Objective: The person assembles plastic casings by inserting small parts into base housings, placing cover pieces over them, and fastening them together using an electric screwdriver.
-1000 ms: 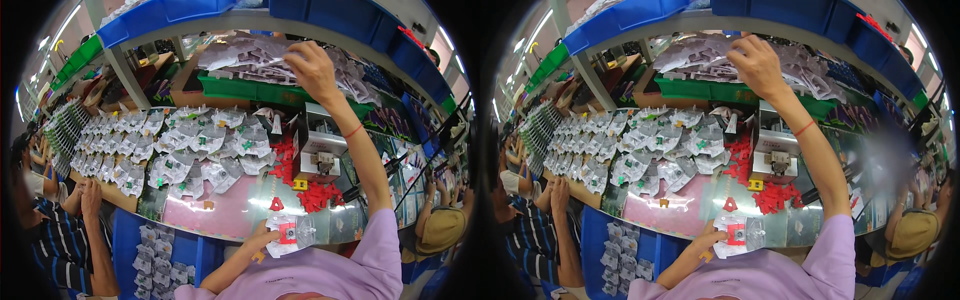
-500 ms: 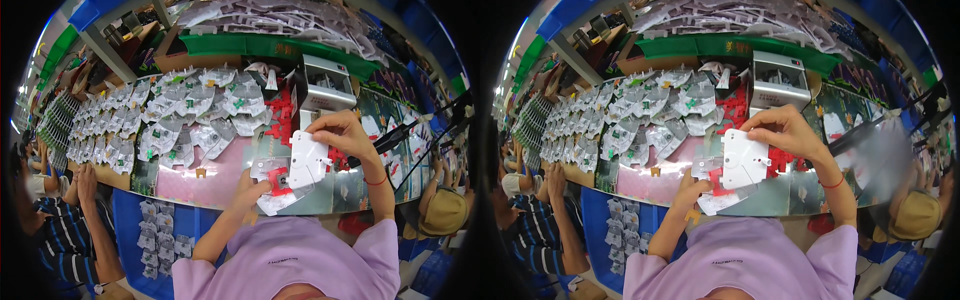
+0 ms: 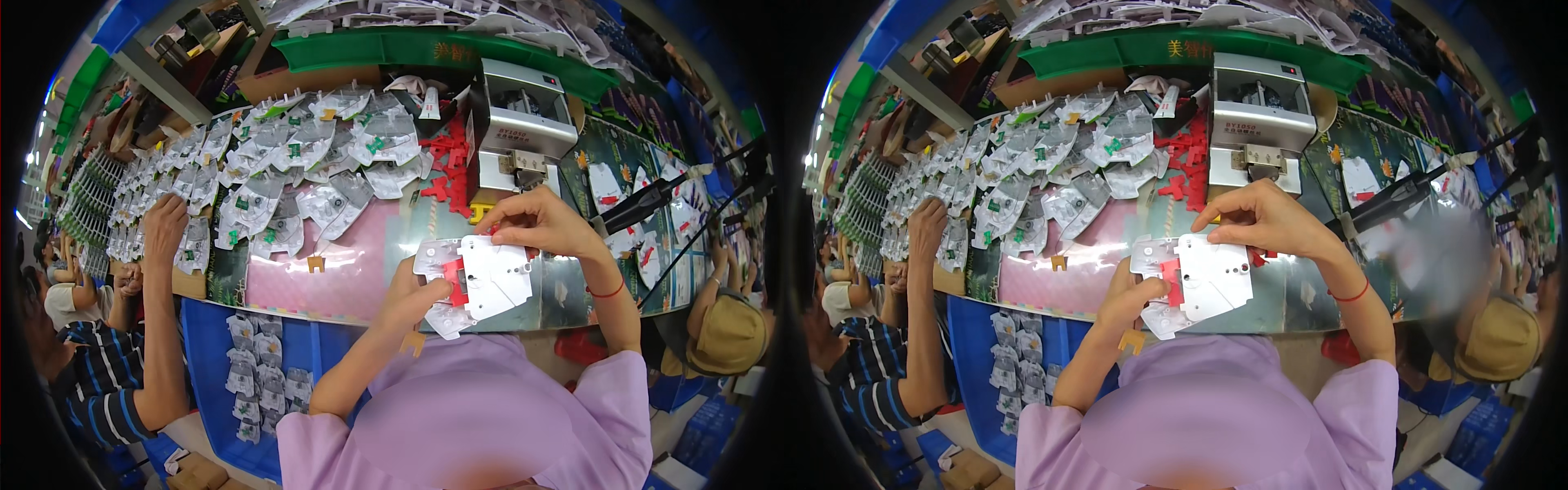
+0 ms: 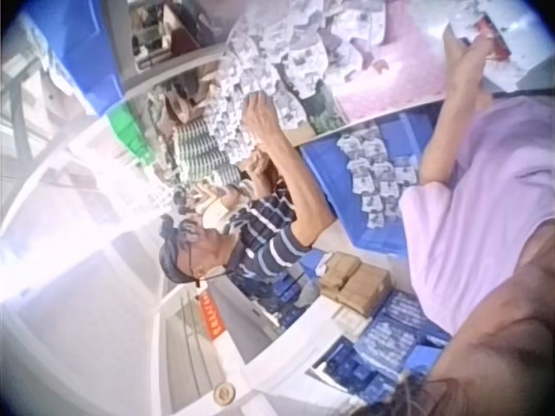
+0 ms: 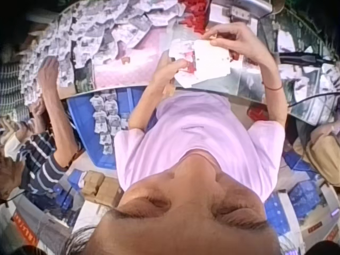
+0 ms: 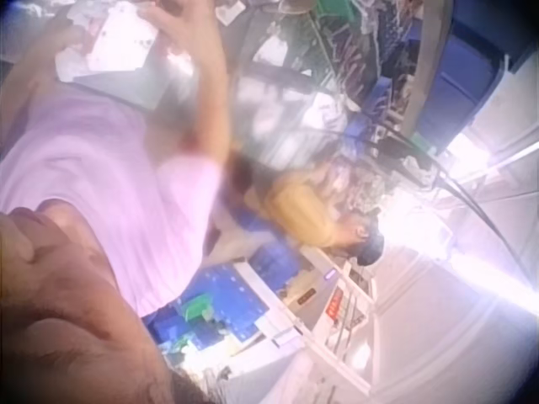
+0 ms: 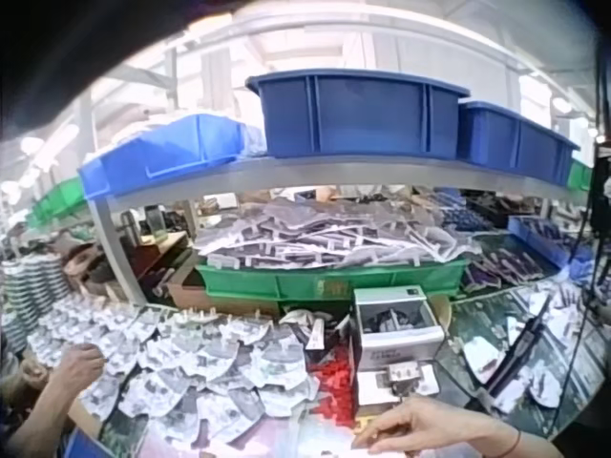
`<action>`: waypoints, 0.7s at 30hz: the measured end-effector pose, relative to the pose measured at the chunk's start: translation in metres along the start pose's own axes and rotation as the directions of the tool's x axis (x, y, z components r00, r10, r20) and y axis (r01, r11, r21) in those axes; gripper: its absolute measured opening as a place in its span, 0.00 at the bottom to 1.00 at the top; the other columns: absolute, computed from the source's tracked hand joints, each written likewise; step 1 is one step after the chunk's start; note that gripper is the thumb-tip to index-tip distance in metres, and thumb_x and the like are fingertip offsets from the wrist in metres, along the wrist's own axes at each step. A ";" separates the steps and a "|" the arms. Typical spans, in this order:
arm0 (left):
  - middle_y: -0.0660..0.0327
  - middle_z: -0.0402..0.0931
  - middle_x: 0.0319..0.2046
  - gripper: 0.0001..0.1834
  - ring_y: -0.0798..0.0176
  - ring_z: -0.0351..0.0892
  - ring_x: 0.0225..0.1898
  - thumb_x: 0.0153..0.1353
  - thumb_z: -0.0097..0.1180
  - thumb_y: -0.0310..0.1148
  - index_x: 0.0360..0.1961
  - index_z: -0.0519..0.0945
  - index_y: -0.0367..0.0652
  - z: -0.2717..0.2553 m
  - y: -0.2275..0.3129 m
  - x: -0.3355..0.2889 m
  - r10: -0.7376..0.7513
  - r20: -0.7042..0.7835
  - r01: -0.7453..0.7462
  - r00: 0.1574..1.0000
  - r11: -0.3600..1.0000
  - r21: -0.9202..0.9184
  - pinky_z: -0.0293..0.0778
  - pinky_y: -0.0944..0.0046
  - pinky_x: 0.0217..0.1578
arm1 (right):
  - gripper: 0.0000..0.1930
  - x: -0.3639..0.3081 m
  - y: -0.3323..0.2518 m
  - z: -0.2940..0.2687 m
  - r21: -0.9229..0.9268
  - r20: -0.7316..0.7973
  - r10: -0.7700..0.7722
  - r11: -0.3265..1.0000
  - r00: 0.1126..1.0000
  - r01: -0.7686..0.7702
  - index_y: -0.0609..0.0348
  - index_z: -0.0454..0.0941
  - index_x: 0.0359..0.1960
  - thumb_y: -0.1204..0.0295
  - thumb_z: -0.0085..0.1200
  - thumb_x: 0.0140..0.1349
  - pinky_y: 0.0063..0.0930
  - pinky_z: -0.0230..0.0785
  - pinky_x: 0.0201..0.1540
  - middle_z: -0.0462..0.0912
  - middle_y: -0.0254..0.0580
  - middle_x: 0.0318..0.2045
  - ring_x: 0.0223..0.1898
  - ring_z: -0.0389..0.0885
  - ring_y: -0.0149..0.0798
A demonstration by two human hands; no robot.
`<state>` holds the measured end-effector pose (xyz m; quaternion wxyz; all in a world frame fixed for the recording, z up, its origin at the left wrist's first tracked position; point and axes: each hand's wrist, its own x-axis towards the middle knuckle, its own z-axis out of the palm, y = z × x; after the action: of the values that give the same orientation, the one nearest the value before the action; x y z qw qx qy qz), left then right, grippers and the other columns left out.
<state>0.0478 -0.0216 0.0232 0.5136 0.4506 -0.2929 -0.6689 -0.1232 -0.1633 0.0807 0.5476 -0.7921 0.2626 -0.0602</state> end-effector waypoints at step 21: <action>0.62 0.73 0.30 0.22 0.72 0.73 0.29 0.43 0.50 0.29 0.42 0.70 0.32 0.024 0.019 0.004 -0.053 -0.022 0.053 0.998 0.998 0.020 0.68 0.73 0.28 | 0.13 -0.055 0.000 0.027 -0.721 -0.286 -0.560 0.661 0.778 0.210 0.65 0.77 0.28 0.83 0.57 0.35 0.27 0.67 0.26 0.75 0.42 0.26 0.27 0.74 0.40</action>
<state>0.0338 -0.0323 0.0481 0.4941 0.4705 -0.2824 -0.6744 -0.1600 -0.1138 0.0810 0.1248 -0.9274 0.2143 -0.2801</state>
